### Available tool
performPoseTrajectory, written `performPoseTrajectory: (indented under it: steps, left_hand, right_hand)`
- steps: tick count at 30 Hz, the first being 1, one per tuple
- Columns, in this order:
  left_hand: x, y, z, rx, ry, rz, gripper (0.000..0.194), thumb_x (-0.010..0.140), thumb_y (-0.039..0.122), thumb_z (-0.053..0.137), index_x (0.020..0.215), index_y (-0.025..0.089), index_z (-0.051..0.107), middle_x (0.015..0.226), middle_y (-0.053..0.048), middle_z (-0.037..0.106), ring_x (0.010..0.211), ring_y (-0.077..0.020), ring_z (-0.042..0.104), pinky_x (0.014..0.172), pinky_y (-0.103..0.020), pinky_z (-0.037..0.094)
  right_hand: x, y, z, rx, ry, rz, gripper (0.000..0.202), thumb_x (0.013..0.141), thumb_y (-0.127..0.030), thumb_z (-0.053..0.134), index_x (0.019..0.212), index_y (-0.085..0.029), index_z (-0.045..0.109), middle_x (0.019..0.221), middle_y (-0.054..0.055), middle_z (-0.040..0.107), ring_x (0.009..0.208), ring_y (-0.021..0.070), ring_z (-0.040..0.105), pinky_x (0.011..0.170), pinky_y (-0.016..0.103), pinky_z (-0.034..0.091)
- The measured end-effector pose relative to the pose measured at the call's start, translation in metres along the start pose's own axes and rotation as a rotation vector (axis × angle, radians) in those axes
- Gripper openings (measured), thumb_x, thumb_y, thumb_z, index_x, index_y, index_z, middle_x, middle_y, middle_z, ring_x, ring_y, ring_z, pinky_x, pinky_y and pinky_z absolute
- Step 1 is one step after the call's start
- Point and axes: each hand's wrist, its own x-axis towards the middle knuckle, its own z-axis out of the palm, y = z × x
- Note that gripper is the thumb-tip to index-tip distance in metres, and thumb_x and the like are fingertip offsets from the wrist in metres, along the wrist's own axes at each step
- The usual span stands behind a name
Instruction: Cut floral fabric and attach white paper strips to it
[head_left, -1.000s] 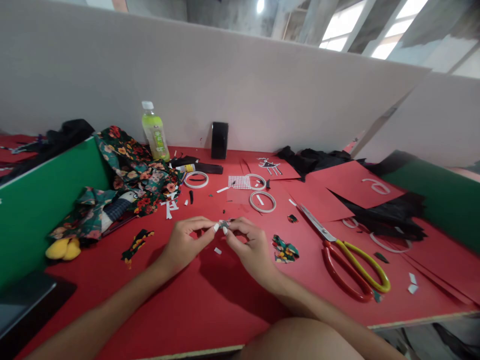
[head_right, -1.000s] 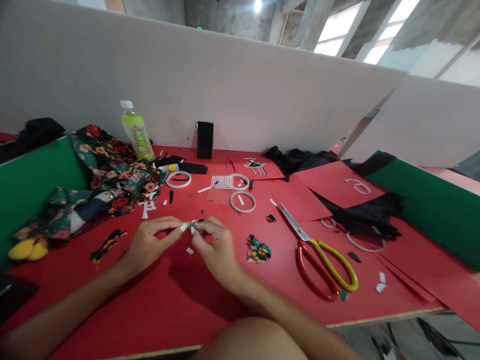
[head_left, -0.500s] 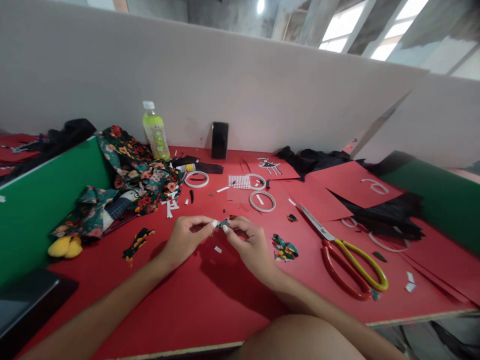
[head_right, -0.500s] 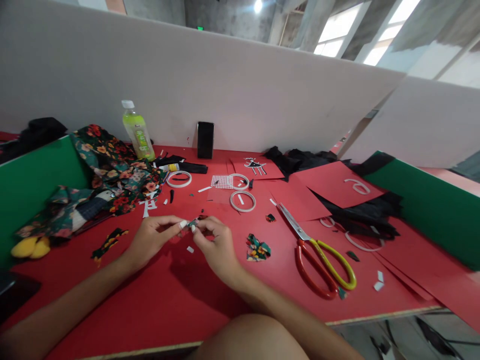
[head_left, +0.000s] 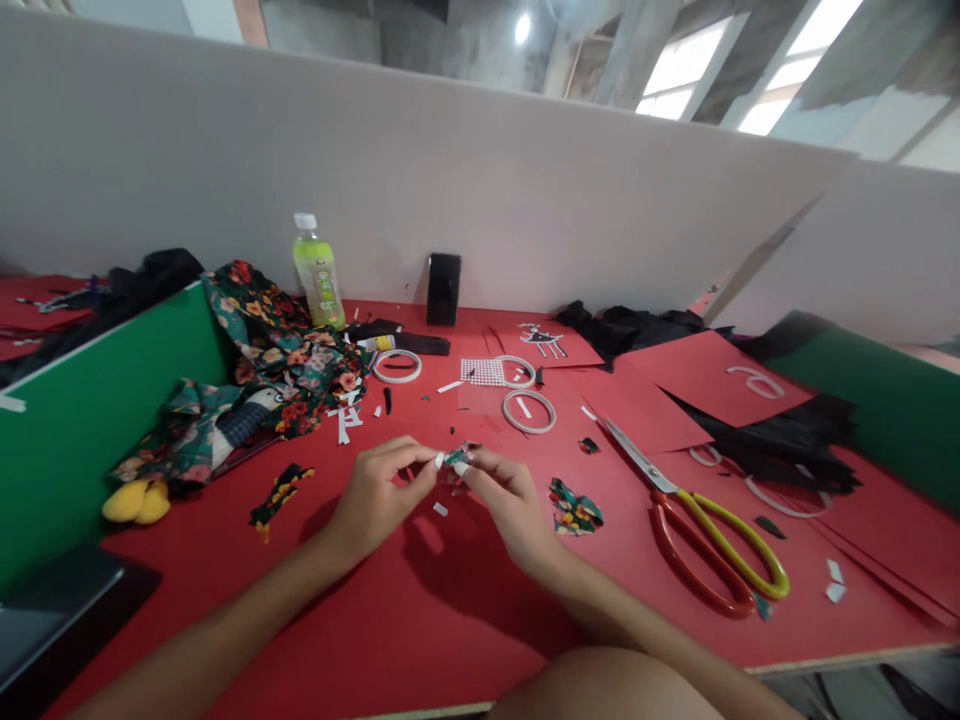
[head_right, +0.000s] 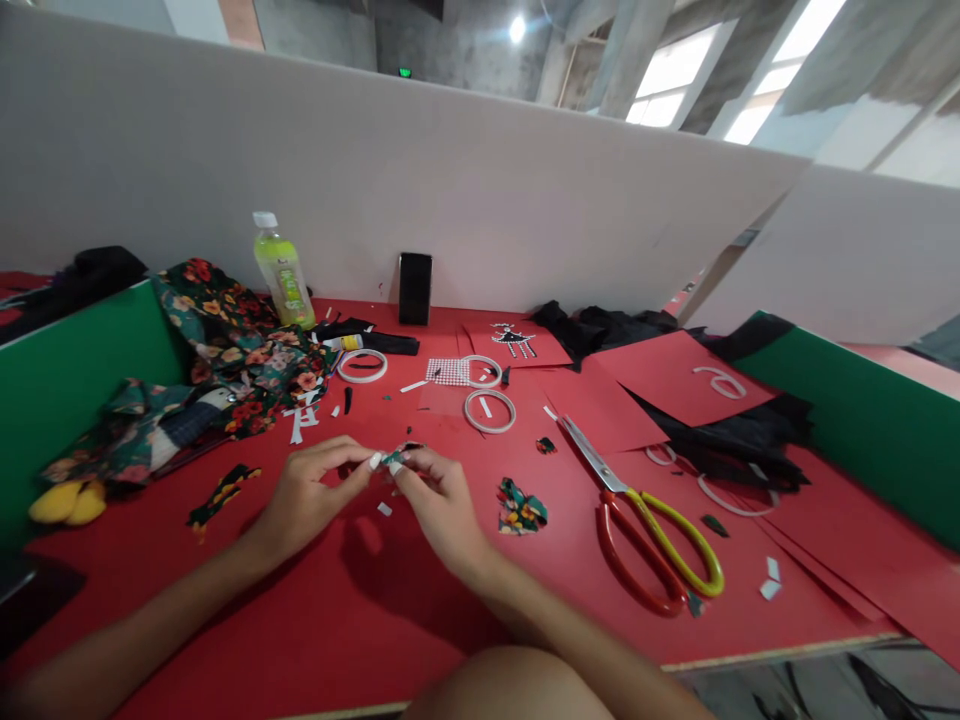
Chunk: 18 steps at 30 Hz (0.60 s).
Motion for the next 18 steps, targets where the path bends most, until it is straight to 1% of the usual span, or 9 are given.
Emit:
performPoseTrajectory:
  steps: [5,8,12,14,18]
  left_hand:
    - [0.0015,0.0008,-0.0004,0.080,0.031,0.109,0.012,0.084,0.016,0.053,0.080,0.015,0.065,0.068,0.000,0.063,0.062,-0.0087,0.058,0.060,-0.017,0.046]
    - [0.0015,-0.0007,-0.0012,0.158,0.032,0.185,0.013,0.086,0.017,0.052,0.083,0.015,0.064,0.070,-0.001,0.064,0.064,-0.0088,0.060,0.062,-0.017,0.047]
    - [-0.0002,-0.0035,-0.0017,0.241,0.022,0.205,0.015,0.088,0.019,0.049,0.086,0.015,0.063,0.071,-0.001,0.064,0.065,-0.0092,0.060,0.061,-0.017,0.048]
    - [-0.0013,-0.0040,-0.0015,0.267,0.021,0.215,0.016,0.088,0.019,0.049,0.088,0.015,0.064,0.073,-0.002,0.064,0.066,-0.0096,0.061,0.063,-0.018,0.049]
    - [-0.0032,-0.0039,-0.0007,0.344,0.012,0.280,0.021,0.088,0.017,0.047,0.099,0.016,0.065,0.077,-0.002,0.066,0.068,-0.0106,0.062,0.066,-0.020,0.049]
  right_hand:
    - [0.0002,0.0040,-0.0028,-0.005,-0.022,-0.016,0.016,0.075,-0.032,0.060,0.072,-0.018,0.068,0.070,0.001,0.061,0.067,0.0139,0.053,0.067,0.027,0.043]
    - [0.0000,0.0046,-0.0038,0.003,-0.050,-0.029,0.016,0.076,-0.032,0.059,0.073,-0.019,0.067,0.070,0.001,0.060,0.068,0.0140,0.053,0.067,0.027,0.043]
    - [-0.0011,0.0010,-0.0017,-0.003,-0.079,-0.024,0.015,0.075,-0.033,0.062,0.075,-0.019,0.065,0.074,0.001,0.059,0.069,0.0134,0.053,0.067,0.027,0.044]
    - [-0.0014,-0.0003,-0.0003,-0.021,-0.066,-0.012,0.017,0.074,-0.035,0.063,0.075,-0.019,0.064,0.074,0.000,0.059,0.068,0.0131,0.053,0.066,0.026,0.044]
    - [-0.0004,0.0026,0.0003,-0.070,0.015,-0.013,0.020,0.074,-0.037,0.063,0.075,-0.017,0.062,0.073,0.001,0.061,0.069,0.0139,0.055,0.068,0.028,0.044]
